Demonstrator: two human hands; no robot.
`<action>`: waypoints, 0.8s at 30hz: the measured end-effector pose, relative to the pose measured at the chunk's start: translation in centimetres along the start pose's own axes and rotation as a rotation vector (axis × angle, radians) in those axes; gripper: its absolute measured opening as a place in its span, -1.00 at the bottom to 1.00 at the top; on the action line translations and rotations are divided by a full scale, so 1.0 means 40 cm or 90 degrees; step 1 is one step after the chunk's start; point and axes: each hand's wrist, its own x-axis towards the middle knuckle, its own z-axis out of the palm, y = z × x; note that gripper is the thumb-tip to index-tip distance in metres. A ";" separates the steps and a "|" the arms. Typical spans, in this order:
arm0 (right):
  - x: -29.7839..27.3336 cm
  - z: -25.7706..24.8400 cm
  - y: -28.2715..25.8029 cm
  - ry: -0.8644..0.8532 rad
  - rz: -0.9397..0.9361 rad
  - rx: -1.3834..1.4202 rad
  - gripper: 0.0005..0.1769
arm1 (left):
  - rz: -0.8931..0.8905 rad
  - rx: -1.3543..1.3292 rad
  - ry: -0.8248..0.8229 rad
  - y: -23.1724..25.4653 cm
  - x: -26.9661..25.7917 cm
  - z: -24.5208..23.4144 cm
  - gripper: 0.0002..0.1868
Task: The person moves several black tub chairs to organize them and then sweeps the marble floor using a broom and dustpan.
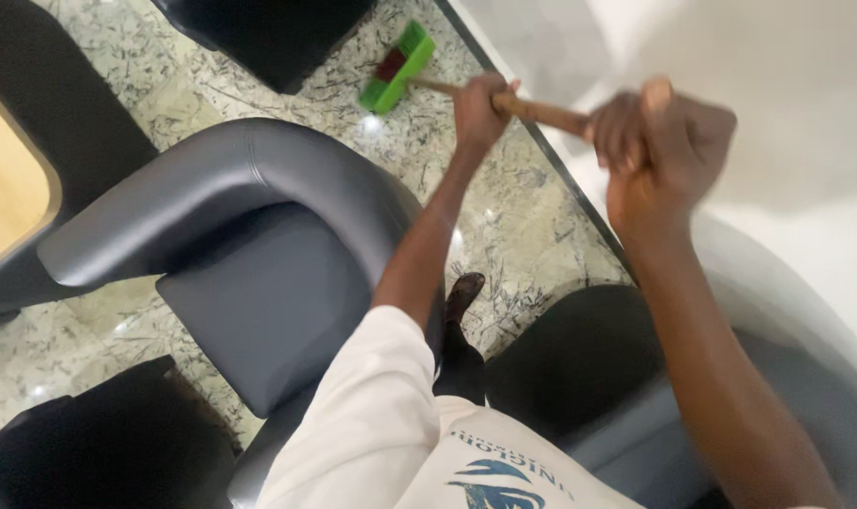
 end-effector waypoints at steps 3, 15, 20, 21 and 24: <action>0.119 -0.012 0.144 -0.011 -0.028 0.020 -0.31 | 0.031 0.036 0.000 -0.153 0.176 0.019 -0.80; 0.226 0.029 0.404 -0.010 0.014 -0.185 -0.41 | 0.051 0.093 0.146 -0.333 0.329 0.011 -0.57; 0.236 -0.004 0.354 0.056 -0.033 -0.129 -0.43 | 0.031 -0.019 0.211 -0.216 0.282 0.090 -0.69; 0.231 -0.022 0.326 0.068 -0.026 -0.169 -0.44 | 0.094 0.005 0.232 -0.191 0.273 0.109 -0.70; 0.194 -0.052 0.231 0.089 -0.014 -0.249 -0.47 | -0.003 -0.029 0.102 -0.106 0.208 0.177 -0.77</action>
